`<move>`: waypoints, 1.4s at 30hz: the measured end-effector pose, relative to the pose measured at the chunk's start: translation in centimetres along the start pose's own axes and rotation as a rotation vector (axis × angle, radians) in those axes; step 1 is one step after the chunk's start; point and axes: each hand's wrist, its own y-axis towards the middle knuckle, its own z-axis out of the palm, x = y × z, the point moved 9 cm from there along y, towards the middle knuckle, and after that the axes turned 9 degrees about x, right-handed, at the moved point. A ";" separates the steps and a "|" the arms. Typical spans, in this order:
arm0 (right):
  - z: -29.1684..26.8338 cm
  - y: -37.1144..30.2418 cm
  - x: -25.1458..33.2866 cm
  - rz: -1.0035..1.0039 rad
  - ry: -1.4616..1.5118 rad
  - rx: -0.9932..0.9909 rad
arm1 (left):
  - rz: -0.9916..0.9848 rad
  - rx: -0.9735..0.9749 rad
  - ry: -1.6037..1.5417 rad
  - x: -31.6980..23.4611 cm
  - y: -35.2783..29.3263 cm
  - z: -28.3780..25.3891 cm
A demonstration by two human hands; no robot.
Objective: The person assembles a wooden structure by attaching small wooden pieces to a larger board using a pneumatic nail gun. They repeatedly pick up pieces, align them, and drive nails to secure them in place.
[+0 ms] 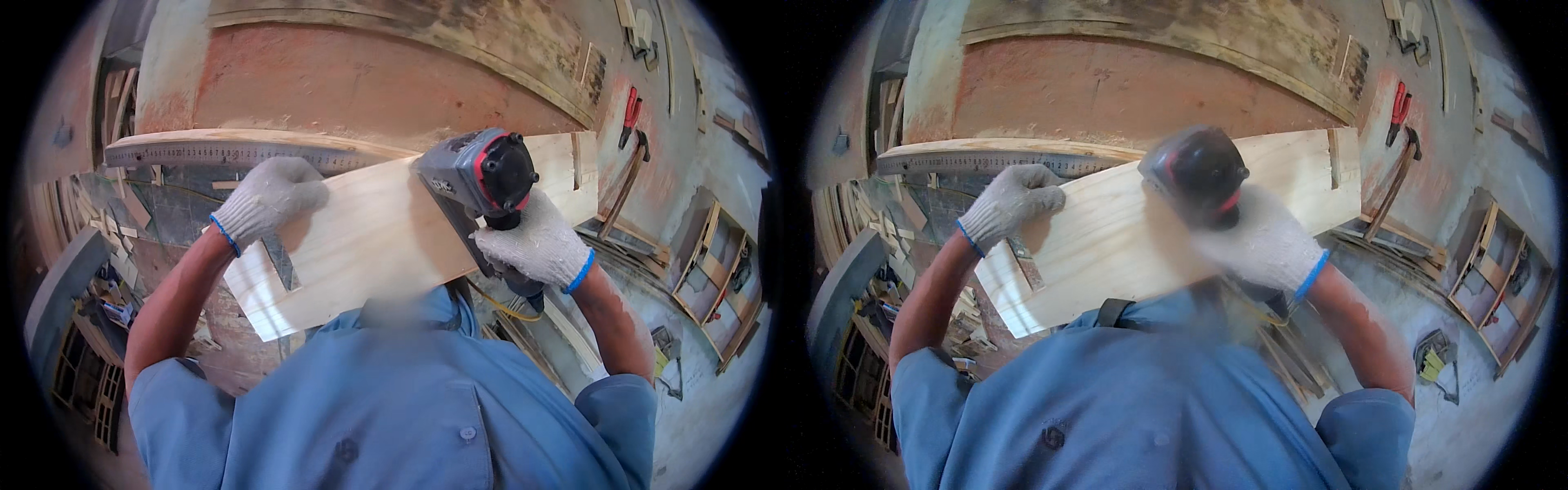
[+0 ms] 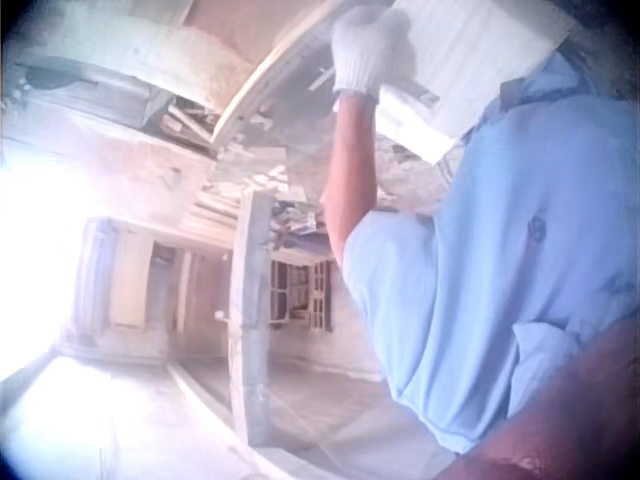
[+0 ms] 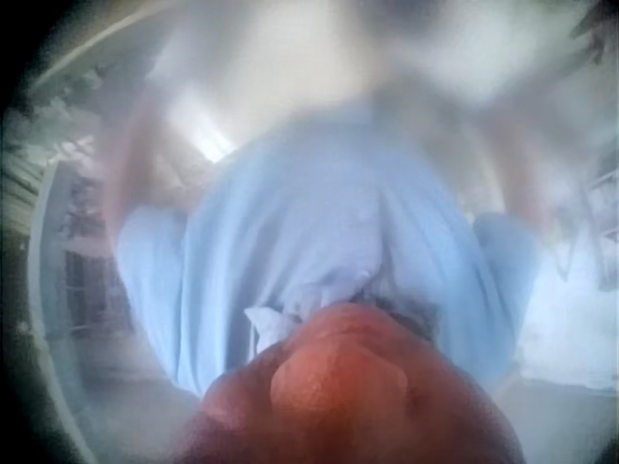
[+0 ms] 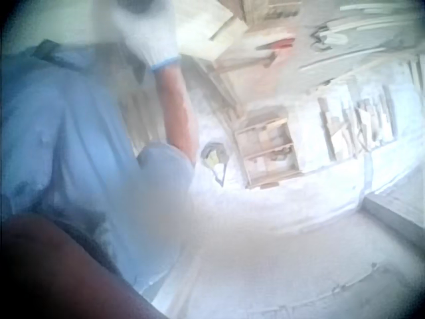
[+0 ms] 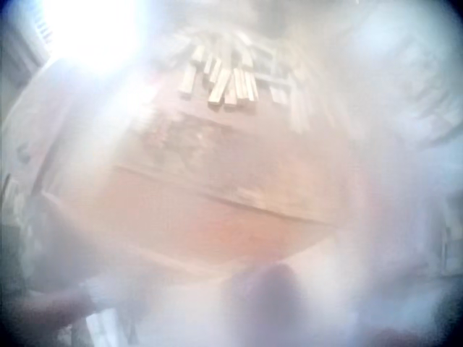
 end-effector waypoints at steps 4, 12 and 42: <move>-0.3 -0.6 0.2 0.038 -0.085 -0.002 | 0.025 -0.013 0.020 -0.5 -0.3 0.0; 0.3 -2.0 -0.5 -0.027 0.046 -0.137 | 0.157 -0.098 0.343 -6.9 2.4 -0.2; 2.7 1.7 2.4 0.071 0.017 -0.076 | 0.194 -0.619 -0.658 7.0 -4.1 1.2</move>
